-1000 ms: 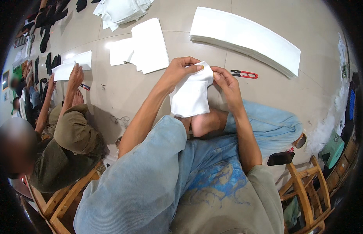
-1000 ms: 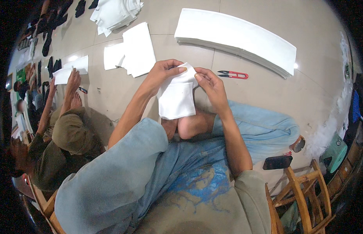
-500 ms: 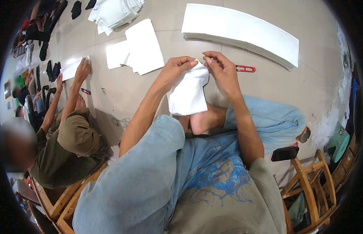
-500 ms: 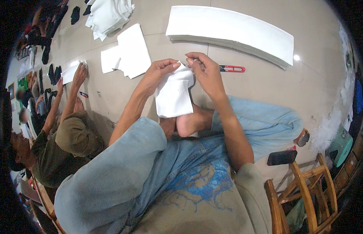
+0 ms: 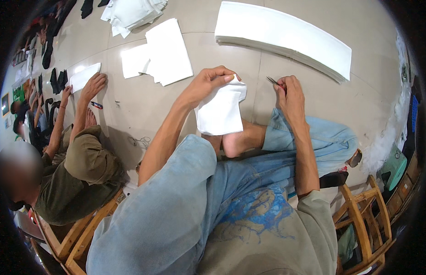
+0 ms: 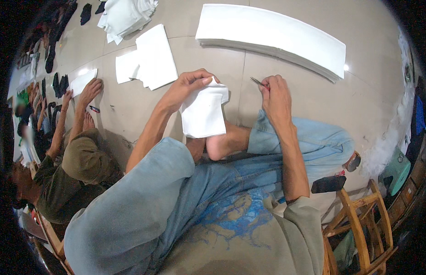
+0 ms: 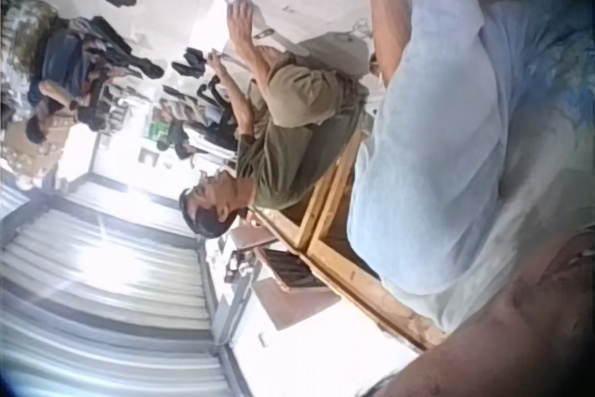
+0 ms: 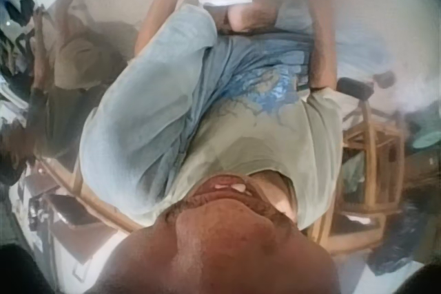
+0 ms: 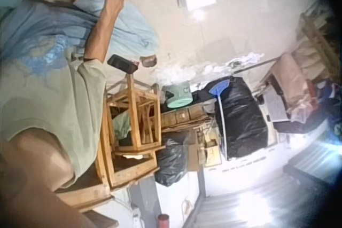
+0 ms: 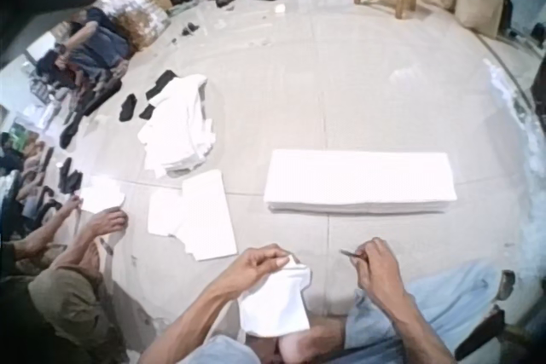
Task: The person sits on the floor and repeatedly picks up rectangular white fabric pieces from a stack. They fold each piece and use a red utility knife to cut a small corner off the folded edge before placing the trimmed piece aside. The process is repeated for multiple fabric pieces.
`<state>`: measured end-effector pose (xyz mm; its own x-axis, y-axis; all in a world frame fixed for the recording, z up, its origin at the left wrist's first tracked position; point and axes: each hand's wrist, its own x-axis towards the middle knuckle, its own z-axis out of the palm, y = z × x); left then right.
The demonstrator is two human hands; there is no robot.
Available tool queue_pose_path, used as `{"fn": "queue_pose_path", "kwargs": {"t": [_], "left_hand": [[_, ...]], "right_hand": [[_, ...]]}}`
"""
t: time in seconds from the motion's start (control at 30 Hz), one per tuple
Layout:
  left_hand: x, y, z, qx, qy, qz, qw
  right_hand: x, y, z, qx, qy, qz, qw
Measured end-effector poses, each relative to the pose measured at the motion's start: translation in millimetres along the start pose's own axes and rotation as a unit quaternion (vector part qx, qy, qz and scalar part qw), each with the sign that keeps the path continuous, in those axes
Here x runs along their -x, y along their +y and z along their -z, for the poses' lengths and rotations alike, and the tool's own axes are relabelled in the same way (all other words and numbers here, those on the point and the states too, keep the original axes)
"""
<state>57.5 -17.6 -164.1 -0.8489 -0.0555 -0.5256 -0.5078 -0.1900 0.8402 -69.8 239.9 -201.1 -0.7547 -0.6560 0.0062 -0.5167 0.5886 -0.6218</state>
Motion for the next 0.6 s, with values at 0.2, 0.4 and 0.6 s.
{"fn": "queue_pose_path", "kwargs": {"t": [0.2,0.4,0.6], "left_hand": [[7,-3,2,-0.026,-0.036,-0.067,0.997],[9,-3,7,-0.008,-0.074,-0.053,0.996],[6,-5,10,-0.044,-0.090,-0.066,0.993]], "right_hand": [[1,-55,-16,-0.490,-0.015,-0.117,0.864],[2,-67,-31,-0.431,-0.042,-0.026,0.901],[2,-54,-38,-0.430,-0.091,-0.030,0.898]]}}
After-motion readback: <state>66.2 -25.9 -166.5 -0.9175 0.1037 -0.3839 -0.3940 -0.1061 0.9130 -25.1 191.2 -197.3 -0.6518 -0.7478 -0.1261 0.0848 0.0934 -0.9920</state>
